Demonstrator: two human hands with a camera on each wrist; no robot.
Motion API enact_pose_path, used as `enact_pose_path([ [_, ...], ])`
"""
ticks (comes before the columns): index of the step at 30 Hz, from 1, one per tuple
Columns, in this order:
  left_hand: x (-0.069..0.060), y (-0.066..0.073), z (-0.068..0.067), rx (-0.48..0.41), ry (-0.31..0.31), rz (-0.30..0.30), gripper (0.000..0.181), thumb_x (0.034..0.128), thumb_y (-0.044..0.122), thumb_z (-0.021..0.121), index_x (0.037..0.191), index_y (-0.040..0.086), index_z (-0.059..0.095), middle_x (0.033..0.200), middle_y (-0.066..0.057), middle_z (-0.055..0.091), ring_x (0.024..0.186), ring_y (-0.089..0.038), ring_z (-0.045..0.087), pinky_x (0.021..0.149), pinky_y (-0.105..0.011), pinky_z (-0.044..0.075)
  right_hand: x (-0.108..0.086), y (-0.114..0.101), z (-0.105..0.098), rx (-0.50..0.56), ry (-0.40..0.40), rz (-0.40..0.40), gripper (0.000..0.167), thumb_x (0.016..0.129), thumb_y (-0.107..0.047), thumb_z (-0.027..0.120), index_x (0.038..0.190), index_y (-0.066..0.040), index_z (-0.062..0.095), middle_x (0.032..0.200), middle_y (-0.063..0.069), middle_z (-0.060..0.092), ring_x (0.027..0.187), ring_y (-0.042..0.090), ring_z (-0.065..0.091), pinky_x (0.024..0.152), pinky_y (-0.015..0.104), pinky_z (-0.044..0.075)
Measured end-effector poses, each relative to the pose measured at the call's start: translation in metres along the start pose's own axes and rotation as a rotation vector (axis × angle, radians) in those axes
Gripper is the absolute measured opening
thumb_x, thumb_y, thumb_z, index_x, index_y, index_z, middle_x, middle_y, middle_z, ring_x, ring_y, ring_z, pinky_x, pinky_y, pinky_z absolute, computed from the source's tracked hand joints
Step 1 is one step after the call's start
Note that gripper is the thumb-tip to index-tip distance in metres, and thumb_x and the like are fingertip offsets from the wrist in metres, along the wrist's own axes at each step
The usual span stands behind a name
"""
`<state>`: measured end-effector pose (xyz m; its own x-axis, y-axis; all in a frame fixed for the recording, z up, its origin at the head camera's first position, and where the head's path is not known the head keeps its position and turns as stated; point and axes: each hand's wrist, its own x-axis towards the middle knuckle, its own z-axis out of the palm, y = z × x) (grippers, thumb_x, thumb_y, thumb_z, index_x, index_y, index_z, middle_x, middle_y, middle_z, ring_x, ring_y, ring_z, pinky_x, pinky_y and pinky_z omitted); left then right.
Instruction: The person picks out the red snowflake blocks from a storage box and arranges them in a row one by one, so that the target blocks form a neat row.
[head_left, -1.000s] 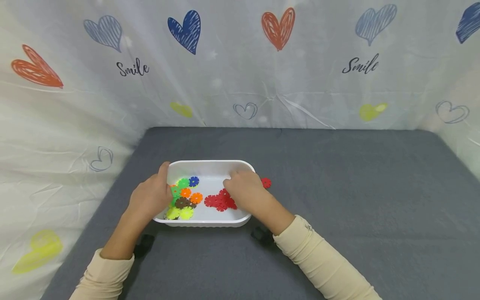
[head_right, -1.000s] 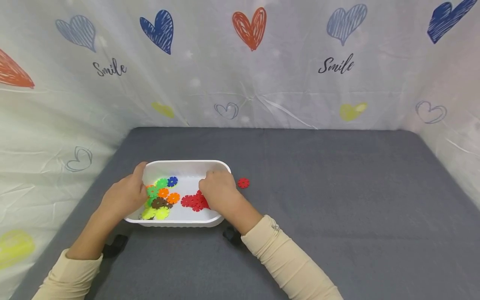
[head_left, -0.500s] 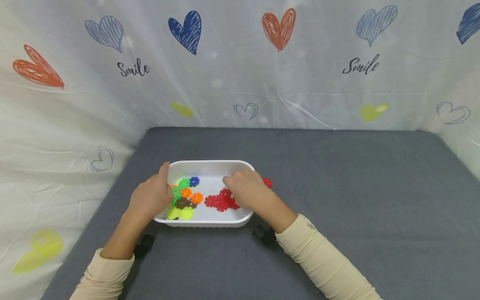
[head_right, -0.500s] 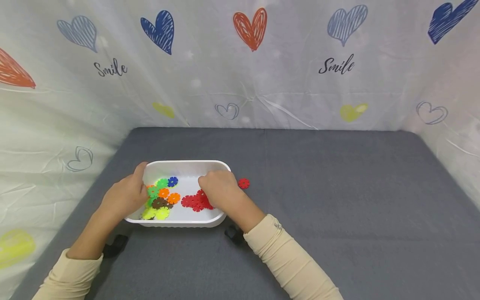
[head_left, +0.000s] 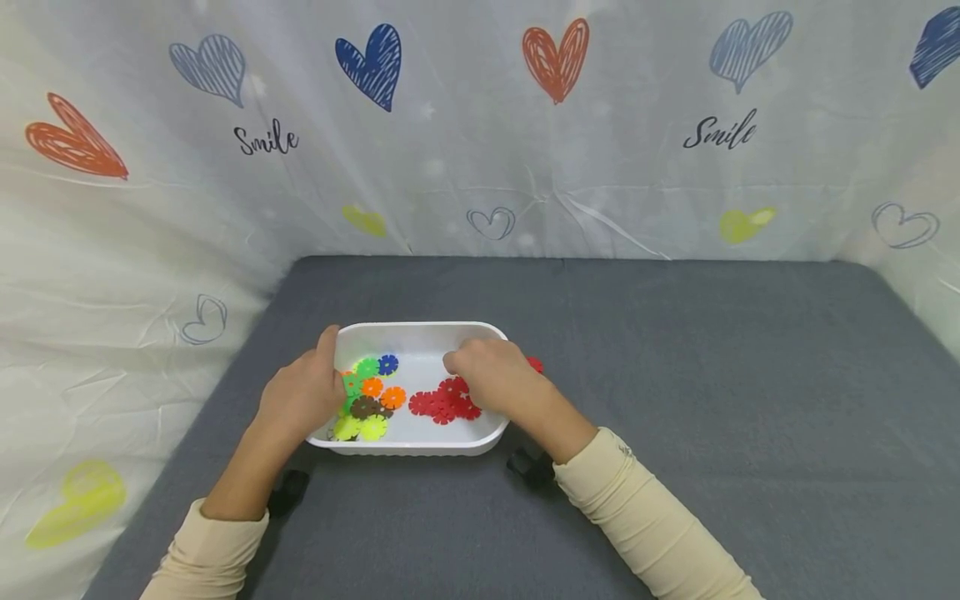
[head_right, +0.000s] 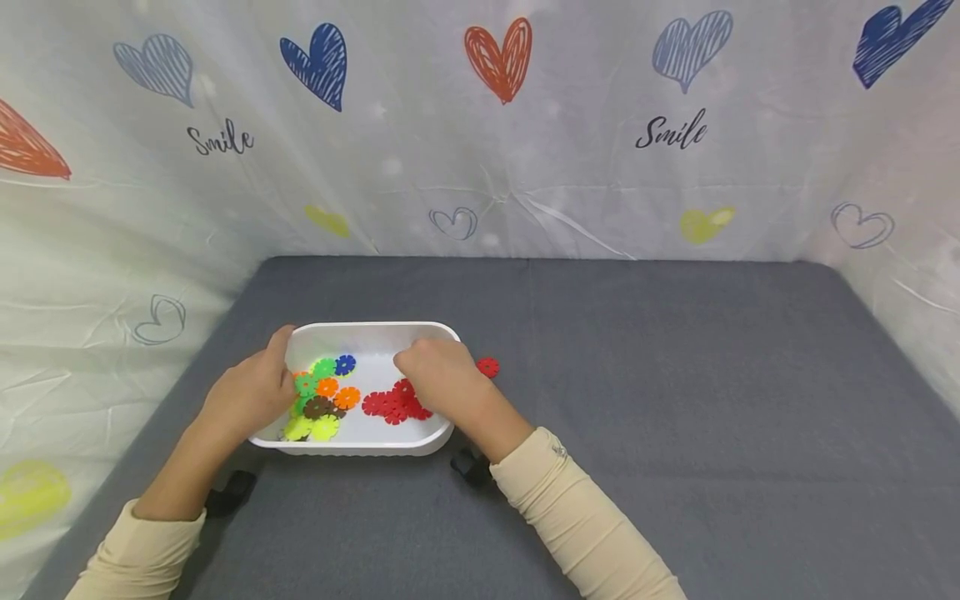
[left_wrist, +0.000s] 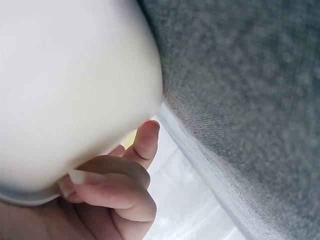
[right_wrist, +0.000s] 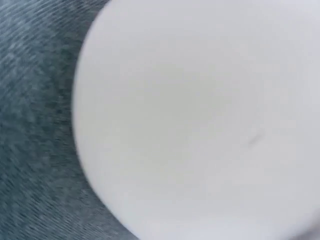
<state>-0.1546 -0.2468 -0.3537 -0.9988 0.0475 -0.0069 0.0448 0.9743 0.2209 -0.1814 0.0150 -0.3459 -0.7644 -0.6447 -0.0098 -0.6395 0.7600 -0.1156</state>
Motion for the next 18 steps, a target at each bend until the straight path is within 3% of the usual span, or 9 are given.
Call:
enact_pose_path([
  [10, 0.000, 0.001, 0.000, 0.001, 0.000, -0.007, 0.060, 0.0952, 0.006, 0.045, 0.151, -0.004, 0.025, 0.113, -0.029, 0.063, 0.068, -0.033, 0.059, 0.056, -0.047, 0.047, -0.002, 0.007, -0.014, 0.210, -0.044, 0.010, 0.032, 0.085, 0.000, 0.074, 0.115, -0.011, 0.074, 0.107, 0.003, 0.070, 0.091, 0.017, 0.059, 0.075, 0.026, 0.051],
  [18, 0.000, 0.001, 0.001, 0.003, 0.009, -0.002, 0.060, 0.0949, 0.006, 0.046, 0.150, -0.003, 0.026, 0.112, -0.029, 0.063, 0.067, -0.032, 0.059, 0.057, -0.047, 0.048, -0.006, 0.019, -0.023, 0.334, 0.043, -0.078, 0.018, 0.089, 0.005, 0.062, 0.095, -0.007, 0.073, 0.081, -0.001, 0.064, 0.074, 0.017, 0.057, 0.068, 0.028, 0.048],
])
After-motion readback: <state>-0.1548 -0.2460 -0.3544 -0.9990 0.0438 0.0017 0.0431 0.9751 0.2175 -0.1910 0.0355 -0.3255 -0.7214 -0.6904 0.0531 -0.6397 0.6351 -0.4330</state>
